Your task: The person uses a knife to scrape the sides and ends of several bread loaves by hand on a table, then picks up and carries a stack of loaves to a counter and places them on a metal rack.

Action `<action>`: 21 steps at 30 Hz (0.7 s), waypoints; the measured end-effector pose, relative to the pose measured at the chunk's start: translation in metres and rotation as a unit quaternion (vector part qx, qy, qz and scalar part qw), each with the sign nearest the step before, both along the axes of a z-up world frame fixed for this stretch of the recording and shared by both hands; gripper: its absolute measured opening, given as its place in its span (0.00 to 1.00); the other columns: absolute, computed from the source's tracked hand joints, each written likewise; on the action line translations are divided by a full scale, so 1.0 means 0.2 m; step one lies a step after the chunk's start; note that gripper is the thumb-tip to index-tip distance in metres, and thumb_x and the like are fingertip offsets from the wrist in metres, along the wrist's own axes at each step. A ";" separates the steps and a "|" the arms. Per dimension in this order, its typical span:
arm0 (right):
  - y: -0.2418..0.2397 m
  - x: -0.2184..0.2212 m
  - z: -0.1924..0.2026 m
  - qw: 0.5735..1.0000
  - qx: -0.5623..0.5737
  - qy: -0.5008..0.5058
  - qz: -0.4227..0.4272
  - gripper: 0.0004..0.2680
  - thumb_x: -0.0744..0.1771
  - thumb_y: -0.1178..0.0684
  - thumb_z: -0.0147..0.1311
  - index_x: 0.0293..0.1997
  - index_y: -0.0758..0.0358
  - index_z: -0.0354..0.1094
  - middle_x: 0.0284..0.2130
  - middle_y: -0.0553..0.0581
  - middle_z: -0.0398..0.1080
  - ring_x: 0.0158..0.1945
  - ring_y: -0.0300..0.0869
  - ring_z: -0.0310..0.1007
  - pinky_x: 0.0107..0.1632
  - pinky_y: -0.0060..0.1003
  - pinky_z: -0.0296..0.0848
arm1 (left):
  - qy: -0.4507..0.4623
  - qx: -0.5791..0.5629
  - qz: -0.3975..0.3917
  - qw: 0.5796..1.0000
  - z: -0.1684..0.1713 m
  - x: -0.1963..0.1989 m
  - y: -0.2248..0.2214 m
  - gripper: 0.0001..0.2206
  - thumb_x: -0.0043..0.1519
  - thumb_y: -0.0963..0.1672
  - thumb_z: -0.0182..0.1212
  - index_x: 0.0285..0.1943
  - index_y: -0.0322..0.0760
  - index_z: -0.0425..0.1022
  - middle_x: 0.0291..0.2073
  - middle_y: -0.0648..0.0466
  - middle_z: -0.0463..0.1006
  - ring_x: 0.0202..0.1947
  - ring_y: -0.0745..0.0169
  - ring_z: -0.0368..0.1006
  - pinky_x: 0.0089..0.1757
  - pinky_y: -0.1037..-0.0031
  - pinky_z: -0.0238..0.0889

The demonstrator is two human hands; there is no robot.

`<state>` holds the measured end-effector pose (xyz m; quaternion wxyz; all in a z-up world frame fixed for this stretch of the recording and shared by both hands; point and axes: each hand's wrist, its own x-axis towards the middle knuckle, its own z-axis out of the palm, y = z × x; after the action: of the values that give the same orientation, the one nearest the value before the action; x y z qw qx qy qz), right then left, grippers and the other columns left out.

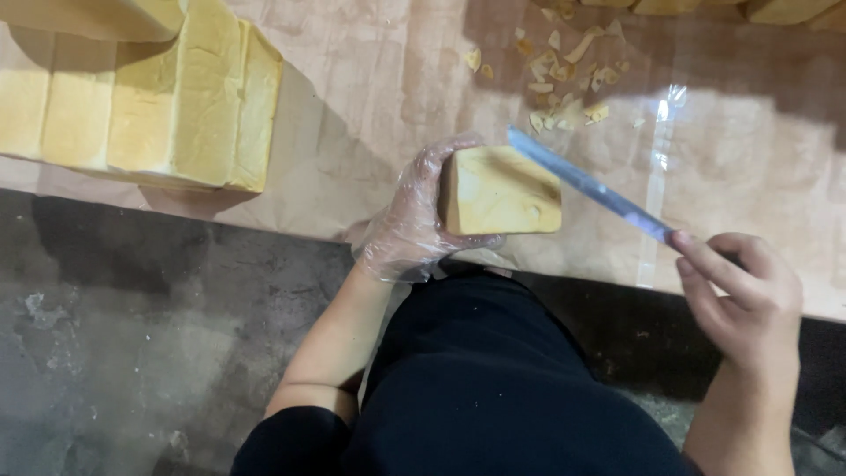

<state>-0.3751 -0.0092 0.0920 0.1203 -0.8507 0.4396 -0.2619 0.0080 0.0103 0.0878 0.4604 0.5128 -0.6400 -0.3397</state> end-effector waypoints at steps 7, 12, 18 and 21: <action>0.00 0.14 0.05 0.999 0.039 -0.013 0.027 0.14 0.65 0.61 0.64 0.55 0.53 0.78 0.36 0.57 0.72 0.34 0.41 0.70 0.30 0.34 0.68 | 0.007 -0.013 -0.002 1.000 -0.02 0.01 -0.02 0.45 0.45 0.48 0.87 0.70 0.37 0.62 0.60 0.46 0.70 0.64 0.51 0.69 0.63 0.62 0.64; -0.04 0.06 -0.10 0.997 0.043 -0.033 0.052 0.12 0.66 0.62 0.62 0.54 0.55 0.78 0.39 0.58 0.73 0.36 0.41 0.72 0.33 0.30 0.73 | 0.072 0.046 -0.020 0.996 -0.04 0.01 0.00 0.46 0.45 0.49 0.86 0.71 0.37 0.61 0.60 0.47 0.70 0.63 0.54 0.69 0.63 0.64 0.66; 0.03 -0.23 -0.32 0.937 0.176 -0.013 -0.301 0.08 0.74 0.57 0.58 0.60 0.56 0.75 0.53 0.61 0.73 0.48 0.44 0.75 0.43 0.34 0.78 | 0.104 0.050 -0.022 0.993 -0.22 0.09 0.03 0.50 0.47 0.48 0.85 0.77 0.34 0.54 0.68 0.45 0.67 0.70 0.53 0.64 0.68 0.62 0.61; -0.09 0.00 -0.58 0.872 0.350 -0.232 -0.250 0.16 0.70 0.52 0.56 0.66 0.57 0.64 0.51 0.58 0.73 0.52 0.41 0.72 0.52 0.39 0.72 | 0.130 0.082 -0.028 0.988 -0.38 0.14 -0.04 0.55 0.45 0.47 0.85 0.79 0.32 0.48 0.70 0.41 0.65 0.72 0.49 0.60 0.68 0.59 0.56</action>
<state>-0.3758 -0.0268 -0.0241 0.4393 -0.5294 0.6599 -0.3021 0.0365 0.0020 0.0128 0.4867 0.4821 -0.5589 -0.4672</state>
